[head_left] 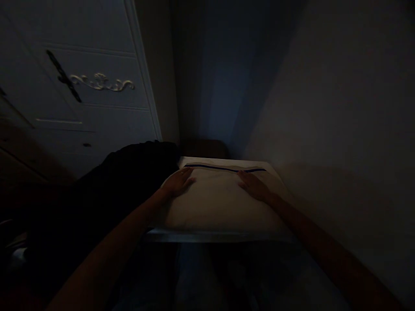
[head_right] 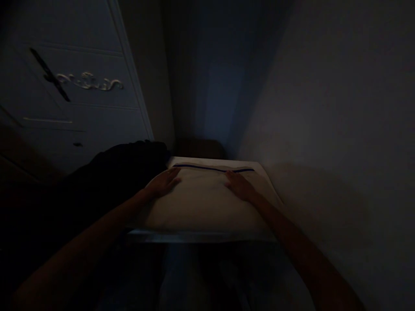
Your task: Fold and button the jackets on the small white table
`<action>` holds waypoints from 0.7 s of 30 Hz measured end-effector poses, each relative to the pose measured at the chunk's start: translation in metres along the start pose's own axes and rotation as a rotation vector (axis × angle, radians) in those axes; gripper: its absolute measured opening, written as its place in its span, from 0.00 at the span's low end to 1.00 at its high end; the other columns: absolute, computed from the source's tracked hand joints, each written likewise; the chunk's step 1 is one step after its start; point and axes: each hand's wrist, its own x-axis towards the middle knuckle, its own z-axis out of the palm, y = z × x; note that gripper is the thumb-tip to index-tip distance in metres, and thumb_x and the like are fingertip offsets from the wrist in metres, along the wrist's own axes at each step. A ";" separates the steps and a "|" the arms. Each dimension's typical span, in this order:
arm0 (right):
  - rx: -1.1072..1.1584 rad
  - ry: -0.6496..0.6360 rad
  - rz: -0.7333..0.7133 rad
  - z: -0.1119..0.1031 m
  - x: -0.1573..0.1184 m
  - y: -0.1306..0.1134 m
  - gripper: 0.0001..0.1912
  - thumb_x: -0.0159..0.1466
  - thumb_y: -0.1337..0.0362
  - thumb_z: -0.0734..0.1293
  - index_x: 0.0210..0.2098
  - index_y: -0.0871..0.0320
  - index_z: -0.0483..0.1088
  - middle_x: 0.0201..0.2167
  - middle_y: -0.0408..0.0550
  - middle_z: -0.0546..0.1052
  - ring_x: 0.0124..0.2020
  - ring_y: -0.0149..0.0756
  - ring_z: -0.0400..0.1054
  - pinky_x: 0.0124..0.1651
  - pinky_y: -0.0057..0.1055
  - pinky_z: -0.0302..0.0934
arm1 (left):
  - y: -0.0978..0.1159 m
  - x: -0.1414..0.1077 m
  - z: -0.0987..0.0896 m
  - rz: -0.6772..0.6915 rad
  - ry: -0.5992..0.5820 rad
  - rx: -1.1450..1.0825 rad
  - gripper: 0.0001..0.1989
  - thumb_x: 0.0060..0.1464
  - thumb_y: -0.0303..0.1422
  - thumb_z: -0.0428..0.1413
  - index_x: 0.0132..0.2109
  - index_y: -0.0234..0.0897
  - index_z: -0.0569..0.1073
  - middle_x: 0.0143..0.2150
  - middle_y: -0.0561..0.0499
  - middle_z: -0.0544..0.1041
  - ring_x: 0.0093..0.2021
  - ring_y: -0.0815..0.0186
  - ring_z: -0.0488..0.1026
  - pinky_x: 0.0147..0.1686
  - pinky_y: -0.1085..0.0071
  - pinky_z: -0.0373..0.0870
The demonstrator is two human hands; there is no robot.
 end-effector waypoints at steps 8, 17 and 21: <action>-0.222 0.106 0.090 -0.016 -0.022 -0.015 0.32 0.70 0.49 0.51 0.65 0.65 0.57 0.67 0.63 0.58 0.68 0.52 0.52 0.67 0.51 0.47 | 0.033 -0.011 -0.018 -0.176 0.110 0.200 0.25 0.66 0.40 0.41 0.63 0.33 0.63 0.68 0.36 0.60 0.68 0.50 0.57 0.64 0.51 0.55; -0.256 0.042 0.239 -0.015 -0.105 0.003 0.29 0.71 0.55 0.49 0.65 0.65 0.57 0.67 0.62 0.57 0.68 0.52 0.51 0.62 0.54 0.53 | 0.165 -0.135 0.029 -0.265 0.448 -0.009 0.31 0.66 0.43 0.40 0.72 0.43 0.43 0.70 0.40 0.56 0.71 0.56 0.50 0.66 0.51 0.56; -0.287 0.044 0.307 -0.012 -0.118 -0.007 0.29 0.70 0.54 0.50 0.66 0.61 0.56 0.68 0.60 0.56 0.68 0.53 0.49 0.60 0.58 0.55 | 0.172 -0.130 0.056 -0.277 0.319 0.075 0.35 0.64 0.49 0.41 0.72 0.38 0.46 0.71 0.36 0.53 0.72 0.48 0.44 0.67 0.41 0.43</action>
